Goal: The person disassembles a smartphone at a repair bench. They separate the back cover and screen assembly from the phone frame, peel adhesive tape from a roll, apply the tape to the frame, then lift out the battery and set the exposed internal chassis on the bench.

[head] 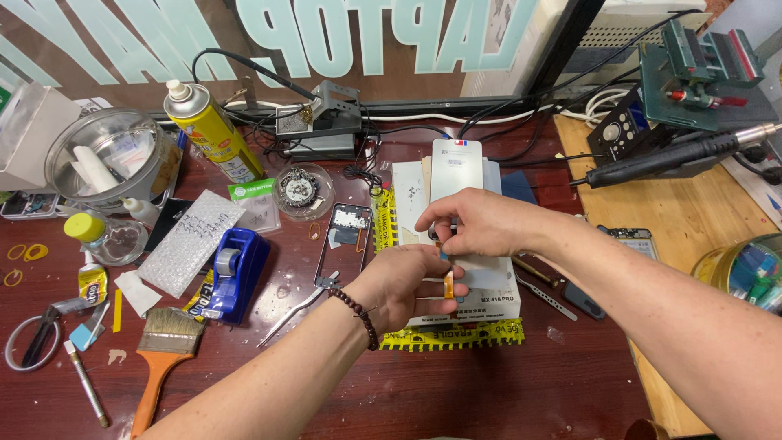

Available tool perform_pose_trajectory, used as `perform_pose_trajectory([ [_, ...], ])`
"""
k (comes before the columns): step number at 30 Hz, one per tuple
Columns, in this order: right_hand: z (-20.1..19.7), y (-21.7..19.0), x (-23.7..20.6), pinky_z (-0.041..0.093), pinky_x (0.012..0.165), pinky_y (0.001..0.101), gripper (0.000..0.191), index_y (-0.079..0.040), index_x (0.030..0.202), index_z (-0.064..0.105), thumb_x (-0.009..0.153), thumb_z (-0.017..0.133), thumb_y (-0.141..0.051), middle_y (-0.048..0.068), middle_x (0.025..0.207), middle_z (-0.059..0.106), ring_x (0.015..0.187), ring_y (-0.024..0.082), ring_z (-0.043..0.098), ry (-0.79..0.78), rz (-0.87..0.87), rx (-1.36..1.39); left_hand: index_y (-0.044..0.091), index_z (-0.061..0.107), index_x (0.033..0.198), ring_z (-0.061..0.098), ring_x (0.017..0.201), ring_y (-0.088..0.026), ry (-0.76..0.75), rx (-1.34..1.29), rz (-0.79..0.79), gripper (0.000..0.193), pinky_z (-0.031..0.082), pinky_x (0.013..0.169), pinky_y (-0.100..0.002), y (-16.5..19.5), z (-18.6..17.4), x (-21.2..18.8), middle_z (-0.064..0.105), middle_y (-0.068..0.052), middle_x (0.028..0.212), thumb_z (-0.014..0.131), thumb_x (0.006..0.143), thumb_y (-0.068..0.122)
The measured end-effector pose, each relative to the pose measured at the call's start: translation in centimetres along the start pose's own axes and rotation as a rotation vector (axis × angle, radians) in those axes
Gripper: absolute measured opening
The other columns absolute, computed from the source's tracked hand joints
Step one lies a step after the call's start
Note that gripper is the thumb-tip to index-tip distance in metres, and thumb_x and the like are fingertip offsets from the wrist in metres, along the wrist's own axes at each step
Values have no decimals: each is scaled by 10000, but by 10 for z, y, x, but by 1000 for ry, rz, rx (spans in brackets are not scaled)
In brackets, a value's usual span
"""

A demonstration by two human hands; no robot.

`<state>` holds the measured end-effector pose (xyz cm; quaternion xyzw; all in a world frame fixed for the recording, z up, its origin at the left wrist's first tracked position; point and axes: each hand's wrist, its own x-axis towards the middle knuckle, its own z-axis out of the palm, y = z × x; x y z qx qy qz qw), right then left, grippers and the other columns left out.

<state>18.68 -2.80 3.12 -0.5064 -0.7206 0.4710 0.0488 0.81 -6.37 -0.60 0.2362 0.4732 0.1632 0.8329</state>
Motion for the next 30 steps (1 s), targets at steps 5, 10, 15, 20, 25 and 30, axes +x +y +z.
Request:
perform_pose_trajectory([
  [5, 4, 0, -5, 509, 646, 267, 432, -101, 1245, 724, 815, 694, -67, -22, 789, 628, 698, 76, 576, 52, 7, 18, 65, 559, 1127, 741, 896, -226, 3, 13, -2, 133, 632, 688, -359, 1, -1, -1, 704, -79, 1032, 534, 996, 61],
  [10, 10, -2, -12, 547, 660, 281, 471, -117, 1230, 729, 766, 705, -43, -63, 914, 650, 712, 81, 625, 139, 34, 140, 76, 576, 1149, 739, 894, -224, -13, 11, -3, 163, 629, 679, -354, 2, 0, -2, 704, -70, 1019, 524, 994, 82],
  [15, 13, -3, -22, 575, 741, 277, 453, -159, 1228, 738, 785, 709, -68, 6, 958, 794, 801, 100, 736, 274, -49, -117, 85, 579, 1179, 731, 892, -213, -6, 3, -20, 187, 629, 695, -349, 3, 1, -3, 700, -59, 1009, 525, 999, 90],
  [20, 19, -5, -25, 579, 725, 287, 412, -129, 1201, 732, 793, 707, -75, 11, 900, 777, 786, 122, 759, 319, -94, -110, 93, 587, 1198, 726, 879, -203, -7, 11, -12, 211, 621, 679, -337, 3, 0, -4, 694, -57, 1006, 524, 996, 102],
  [25, 20, -10, -24, 562, 651, 304, 409, -130, 1229, 714, 831, 669, -50, 23, 776, 729, 695, 137, 705, 319, -68, -131, 17, 627, 1087, 733, 870, -220, -33, 14, -1, 149, 638, 681, -343, 5, -1, -1, 710, -89, 1021, 603, 941, 2],
  [30, 10, -16, -29, 562, 667, 277, 473, -121, 1309, 642, 846, 618, -25, 17, 742, 709, 684, 91, 701, 175, -23, -7, 14, 607, 984, 747, 881, -227, -43, 8, 22, 144, 659, 690, -359, 5, -1, -1, 717, -106, 1039, 624, 881, -85],
])
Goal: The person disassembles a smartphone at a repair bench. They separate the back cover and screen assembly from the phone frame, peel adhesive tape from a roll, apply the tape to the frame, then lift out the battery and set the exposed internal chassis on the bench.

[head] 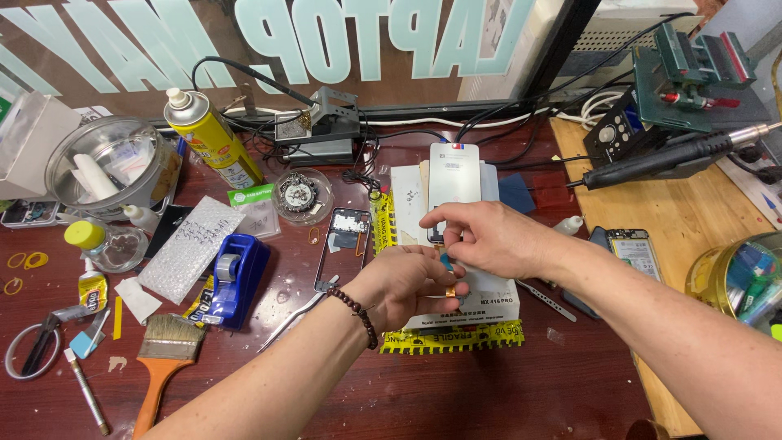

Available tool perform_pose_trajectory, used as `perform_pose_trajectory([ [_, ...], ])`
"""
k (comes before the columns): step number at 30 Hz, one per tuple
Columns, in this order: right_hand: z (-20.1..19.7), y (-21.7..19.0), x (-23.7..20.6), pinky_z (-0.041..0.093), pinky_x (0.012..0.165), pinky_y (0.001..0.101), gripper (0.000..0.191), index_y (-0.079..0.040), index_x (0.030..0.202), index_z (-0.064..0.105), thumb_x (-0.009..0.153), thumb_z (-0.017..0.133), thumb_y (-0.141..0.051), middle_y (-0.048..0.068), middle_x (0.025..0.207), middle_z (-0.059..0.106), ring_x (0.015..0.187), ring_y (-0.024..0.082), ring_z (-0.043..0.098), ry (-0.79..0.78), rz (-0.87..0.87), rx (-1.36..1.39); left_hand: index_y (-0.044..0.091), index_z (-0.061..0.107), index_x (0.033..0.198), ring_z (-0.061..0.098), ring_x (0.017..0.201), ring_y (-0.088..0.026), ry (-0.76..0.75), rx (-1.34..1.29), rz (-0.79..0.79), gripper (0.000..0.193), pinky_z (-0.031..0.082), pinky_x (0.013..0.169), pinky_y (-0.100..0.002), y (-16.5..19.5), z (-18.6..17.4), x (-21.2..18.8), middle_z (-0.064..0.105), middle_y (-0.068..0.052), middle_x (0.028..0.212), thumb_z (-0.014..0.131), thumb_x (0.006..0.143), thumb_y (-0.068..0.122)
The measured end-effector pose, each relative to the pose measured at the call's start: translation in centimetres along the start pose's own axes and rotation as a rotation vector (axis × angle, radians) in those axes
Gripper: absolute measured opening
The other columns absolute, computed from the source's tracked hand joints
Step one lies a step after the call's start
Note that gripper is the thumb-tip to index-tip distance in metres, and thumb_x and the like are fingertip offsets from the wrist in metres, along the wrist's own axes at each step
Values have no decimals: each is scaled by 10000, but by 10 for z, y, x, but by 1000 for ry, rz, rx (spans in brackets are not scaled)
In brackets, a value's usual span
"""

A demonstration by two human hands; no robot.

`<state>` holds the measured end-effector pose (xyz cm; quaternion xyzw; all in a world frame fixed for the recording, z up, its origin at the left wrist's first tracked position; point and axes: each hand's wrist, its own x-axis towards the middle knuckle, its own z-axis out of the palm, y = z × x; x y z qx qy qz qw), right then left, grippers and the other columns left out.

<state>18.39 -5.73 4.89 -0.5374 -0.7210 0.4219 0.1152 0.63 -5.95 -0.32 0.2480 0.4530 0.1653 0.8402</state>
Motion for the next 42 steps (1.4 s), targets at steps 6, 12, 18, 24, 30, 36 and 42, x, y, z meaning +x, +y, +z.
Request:
perform_pose_trajectory([
  [6, -22, -6, -10, 505, 640, 245, 492, -126, 1309, 650, 826, 659, -31, -21, 791, 668, 673, 53, 581, -52, 69, 46, 38, 623, 984, 753, 875, -217, 13, 26, 9, 136, 651, 661, -348, 2, 2, -2, 733, -114, 1044, 639, 893, -62],
  [12, -44, 18, -18, 416, 510, 251, 430, -98, 1252, 683, 826, 692, -39, -5, 820, 670, 599, 72, 533, 108, 196, 379, 66, 545, 944, 762, 883, -231, 43, 51, 21, 184, 649, 661, -360, 4, 4, -7, 747, -106, 1025, 632, 882, -84],
  [18, -63, 92, -5, 495, 560, 243, 282, -28, 1139, 720, 865, 680, 20, 39, 883, 709, 681, 99, 641, 641, 311, 384, 35, 582, 950, 759, 846, -229, 52, 124, 50, 116, 647, 646, -346, 2, 9, -16, 740, -124, 995, 674, 890, -2],
  [24, -67, 161, 19, 574, 642, 281, 225, 5, 1051, 739, 842, 687, 72, 88, 938, 735, 755, 147, 709, 769, 481, 362, 41, 579, 942, 744, 792, -224, 128, 184, 54, 92, 638, 640, -344, -5, 8, -22, 707, -115, 922, 666, 925, 65],
  [30, -51, 164, 25, 526, 660, 285, 263, -55, 1093, 765, 837, 742, -1, 68, 931, 749, 770, 139, 682, 778, 437, 150, 26, 599, 936, 732, 720, -212, 183, 252, 69, 101, 621, 588, -334, -17, 5, -25, 716, -107, 839, 686, 889, 41],
  [36, -46, 117, 29, 495, 602, 241, 182, -62, 1063, 754, 889, 716, -95, 10, 872, 728, 720, 76, 647, 828, 195, 268, 24, 630, 912, 710, 693, -175, 243, 394, 65, 130, 613, 573, -321, -7, 2, -31, 717, -86, 800, 745, 864, 63],
  [42, -36, 41, 47, 415, 531, 237, 198, -32, 979, 763, 989, 707, -222, 0, 751, 648, 621, 57, 525, 581, 80, 426, 30, 650, 895, 714, 660, -174, 361, 434, 167, 115, 583, 537, -313, 20, -17, -41, 716, -83, 787, 736, 879, 105],
])
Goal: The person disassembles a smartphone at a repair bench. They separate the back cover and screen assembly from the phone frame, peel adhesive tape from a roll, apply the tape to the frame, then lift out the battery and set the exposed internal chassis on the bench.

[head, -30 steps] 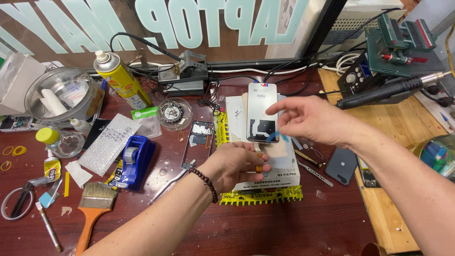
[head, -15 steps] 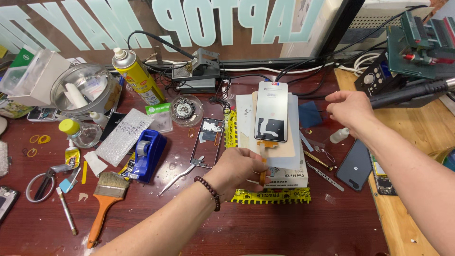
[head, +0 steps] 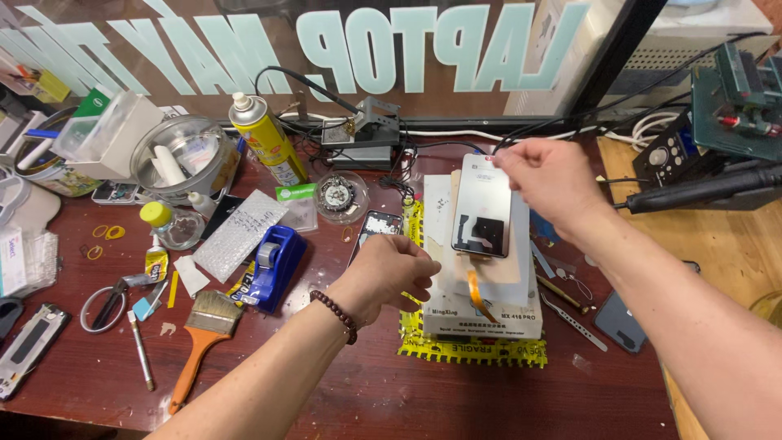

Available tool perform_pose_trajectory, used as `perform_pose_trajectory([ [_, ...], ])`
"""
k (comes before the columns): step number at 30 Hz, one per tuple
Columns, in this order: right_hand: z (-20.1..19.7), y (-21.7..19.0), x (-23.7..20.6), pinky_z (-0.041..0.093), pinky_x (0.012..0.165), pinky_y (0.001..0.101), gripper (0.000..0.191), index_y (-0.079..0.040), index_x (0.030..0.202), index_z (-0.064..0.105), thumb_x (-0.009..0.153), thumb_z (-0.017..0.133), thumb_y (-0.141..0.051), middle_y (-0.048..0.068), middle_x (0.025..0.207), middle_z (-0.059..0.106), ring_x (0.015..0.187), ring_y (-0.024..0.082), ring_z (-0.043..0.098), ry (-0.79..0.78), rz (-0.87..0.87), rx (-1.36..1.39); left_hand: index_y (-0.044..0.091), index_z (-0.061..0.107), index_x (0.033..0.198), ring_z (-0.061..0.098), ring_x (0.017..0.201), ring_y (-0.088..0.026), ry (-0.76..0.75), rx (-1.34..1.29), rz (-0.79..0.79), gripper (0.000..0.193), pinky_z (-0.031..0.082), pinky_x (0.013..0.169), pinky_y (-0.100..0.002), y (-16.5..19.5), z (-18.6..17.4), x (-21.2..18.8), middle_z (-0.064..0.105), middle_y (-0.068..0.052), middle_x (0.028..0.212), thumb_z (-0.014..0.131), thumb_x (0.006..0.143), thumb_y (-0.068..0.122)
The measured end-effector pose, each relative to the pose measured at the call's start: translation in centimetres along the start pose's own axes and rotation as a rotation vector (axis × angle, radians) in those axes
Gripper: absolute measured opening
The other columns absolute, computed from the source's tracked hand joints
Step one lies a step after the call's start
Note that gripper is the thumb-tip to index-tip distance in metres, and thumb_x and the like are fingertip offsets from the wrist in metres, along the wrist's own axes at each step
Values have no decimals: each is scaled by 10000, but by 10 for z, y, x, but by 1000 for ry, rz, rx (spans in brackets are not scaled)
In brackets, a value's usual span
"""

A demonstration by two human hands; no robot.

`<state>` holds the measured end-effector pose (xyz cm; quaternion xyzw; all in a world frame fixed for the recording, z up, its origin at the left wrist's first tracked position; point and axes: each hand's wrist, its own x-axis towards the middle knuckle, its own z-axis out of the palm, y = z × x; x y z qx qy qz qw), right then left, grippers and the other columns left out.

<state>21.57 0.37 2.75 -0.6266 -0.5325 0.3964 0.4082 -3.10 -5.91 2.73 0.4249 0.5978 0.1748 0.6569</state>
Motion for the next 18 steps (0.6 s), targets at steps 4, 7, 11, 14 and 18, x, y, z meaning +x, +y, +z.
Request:
perform_pose_trajectory([
  [4, 32, -35, -9, 450, 520, 243, 216, -96, 1101, 755, 938, 667, -209, -12, 765, 667, 620, 64, 562, -198, 62, -8, 27, 648, 902, 708, 652, -182, -19, -58, 62, 109, 571, 517, -329, 4, -19, 8, 709, -83, 783, 739, 864, 73],
  [7, 61, -49, -16, 518, 542, 245, 249, -90, 1118, 759, 909, 689, -205, -16, 832, 708, 687, 68, 634, -323, 50, -107, 39, 648, 907, 706, 644, -180, -27, -81, 77, 111, 573, 527, -336, 2, -39, 12, 716, -78, 786, 742, 853, 58],
  [11, 106, -57, -26, 562, 631, 243, 255, -80, 1125, 760, 911, 683, -194, 4, 888, 746, 764, 82, 678, -361, 93, -69, 42, 659, 909, 684, 627, -173, -97, -136, 106, 122, 611, 555, -341, -6, -74, 13, 704, -72, 780, 752, 866, 107],
  [14, 144, -61, -30, 544, 637, 287, 280, -69, 1131, 758, 935, 657, -242, 23, 924, 760, 796, 96, 677, -321, 196, -39, 48, 660, 912, 683, 646, -160, -97, -177, 123, 128, 632, 586, -338, -10, -105, 12, 706, -74, 777, 709, 899, 165],
  [18, 197, -71, -25, 535, 674, 301, 399, -52, 1166, 733, 1000, 552, -366, 26, 993, 760, 828, 98, 670, -298, 256, 91, 60, 659, 916, 673, 656, -163, -87, -204, 123, 132, 594, 588, -326, -13, -152, 10, 701, -58, 782, 707, 914, 184],
])
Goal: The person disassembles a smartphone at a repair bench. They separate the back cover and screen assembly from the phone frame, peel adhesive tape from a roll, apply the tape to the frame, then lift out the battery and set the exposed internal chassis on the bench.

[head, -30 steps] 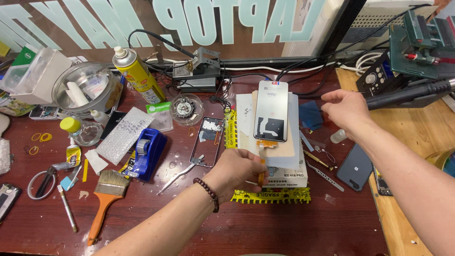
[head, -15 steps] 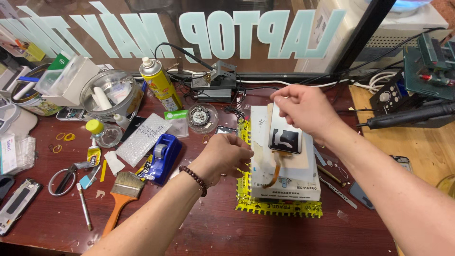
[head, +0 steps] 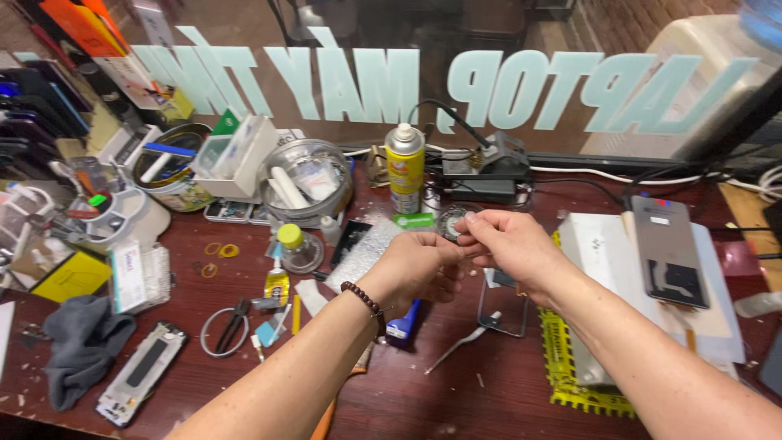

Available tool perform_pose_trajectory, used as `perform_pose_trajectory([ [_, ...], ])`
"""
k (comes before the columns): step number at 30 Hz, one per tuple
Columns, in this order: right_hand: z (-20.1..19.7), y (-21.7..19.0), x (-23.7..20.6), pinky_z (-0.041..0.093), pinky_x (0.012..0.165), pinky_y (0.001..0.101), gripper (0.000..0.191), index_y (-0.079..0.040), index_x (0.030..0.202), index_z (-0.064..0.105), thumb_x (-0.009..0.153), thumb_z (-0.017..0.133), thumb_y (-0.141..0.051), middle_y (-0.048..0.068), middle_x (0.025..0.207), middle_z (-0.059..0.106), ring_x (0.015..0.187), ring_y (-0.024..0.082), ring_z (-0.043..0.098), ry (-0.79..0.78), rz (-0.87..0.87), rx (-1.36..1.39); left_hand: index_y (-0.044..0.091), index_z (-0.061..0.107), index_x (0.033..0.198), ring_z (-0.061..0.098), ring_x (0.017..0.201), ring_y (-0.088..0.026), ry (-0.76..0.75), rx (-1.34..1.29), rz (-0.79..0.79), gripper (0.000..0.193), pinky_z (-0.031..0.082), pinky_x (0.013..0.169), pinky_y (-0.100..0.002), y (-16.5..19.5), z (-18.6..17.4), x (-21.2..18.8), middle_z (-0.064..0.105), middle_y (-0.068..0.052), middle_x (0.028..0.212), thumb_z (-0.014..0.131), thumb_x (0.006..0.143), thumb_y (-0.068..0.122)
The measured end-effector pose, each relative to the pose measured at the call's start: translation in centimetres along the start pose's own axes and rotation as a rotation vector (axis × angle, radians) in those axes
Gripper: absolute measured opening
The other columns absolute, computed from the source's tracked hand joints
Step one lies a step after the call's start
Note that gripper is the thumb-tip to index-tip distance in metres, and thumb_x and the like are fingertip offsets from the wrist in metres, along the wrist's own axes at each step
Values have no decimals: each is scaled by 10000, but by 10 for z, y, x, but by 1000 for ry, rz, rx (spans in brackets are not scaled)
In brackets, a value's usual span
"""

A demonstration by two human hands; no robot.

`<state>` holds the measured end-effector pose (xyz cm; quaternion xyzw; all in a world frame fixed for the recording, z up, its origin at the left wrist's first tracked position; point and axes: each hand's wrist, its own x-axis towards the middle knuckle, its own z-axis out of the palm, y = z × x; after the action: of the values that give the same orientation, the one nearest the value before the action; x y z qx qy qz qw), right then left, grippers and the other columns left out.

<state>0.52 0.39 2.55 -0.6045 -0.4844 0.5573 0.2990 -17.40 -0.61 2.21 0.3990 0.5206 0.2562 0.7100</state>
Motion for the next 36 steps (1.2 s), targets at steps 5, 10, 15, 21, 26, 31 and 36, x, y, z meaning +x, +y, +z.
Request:
perform_pose_trajectory([
  [5, 44, -5, 17, 580, 747, 284, 462, -42, 1167, 717, 1031, 468, -405, 42, 965, 749, 804, 105, 686, -130, 41, 171, 52, 690, 945, 668, 679, -142, -45, -134, 17, 113, 593, 591, -315, 1, -40, -4, 674, -35, 806, 682, 925, 163],
  [10, 77, -9, 30, 527, 653, 326, 408, -51, 1093, 733, 1056, 508, -389, 56, 850, 671, 701, 148, 594, -262, -28, 60, 48, 653, 937, 665, 687, -150, 12, -190, 46, 106, 602, 599, -309, -9, -66, -17, 678, -41, 813, 664, 939, 153],
  [15, 104, -13, 28, 561, 683, 325, 388, -51, 1055, 723, 1041, 501, -368, 48, 884, 703, 728, 144, 629, -356, 6, 80, 50, 642, 933, 682, 679, -159, 120, -230, 8, 111, 600, 582, -316, -20, -85, -41, 688, -54, 818, 672, 936, 157],
  [21, 134, -30, 29, 566, 725, 324, 420, -57, 1096, 736, 1028, 470, -374, 46, 951, 751, 804, 135, 665, -420, 52, 55, 50, 655, 965, 675, 648, -150, 205, -261, -7, 102, 599, 567, -303, -27, -114, -62, 687, -56, 813, 711, 909, 113],
  [26, 169, -43, 42, 555, 728, 322, 442, -45, 1101, 715, 1037, 466, -404, 68, 946, 736, 817, 149, 659, -449, 45, 88, 45, 651, 979, 639, 614, -139, 196, -224, 16, 115, 558, 520, -289, -28, -151, -77, 687, -74, 800, 723, 907, 99],
  [31, 215, -54, 60, 559, 748, 345, 432, -42, 1132, 677, 1036, 474, -411, 59, 940, 693, 820, 169, 652, -387, 51, 203, 64, 649, 996, 648, 634, -116, 193, -168, 15, 115, 560, 536, -268, -28, -205, -87, 701, -46, 825, 684, 928, 149],
  [36, 263, -65, 76, 560, 764, 371, 432, -36, 1120, 656, 1054, 462, -416, 83, 939, 672, 830, 187, 655, -185, 18, 328, 53, 662, 1006, 656, 656, -137, 251, -140, 39, 115, 575, 585, -295, -40, -291, -101, 686, -45, 803, 675, 908, 111],
])
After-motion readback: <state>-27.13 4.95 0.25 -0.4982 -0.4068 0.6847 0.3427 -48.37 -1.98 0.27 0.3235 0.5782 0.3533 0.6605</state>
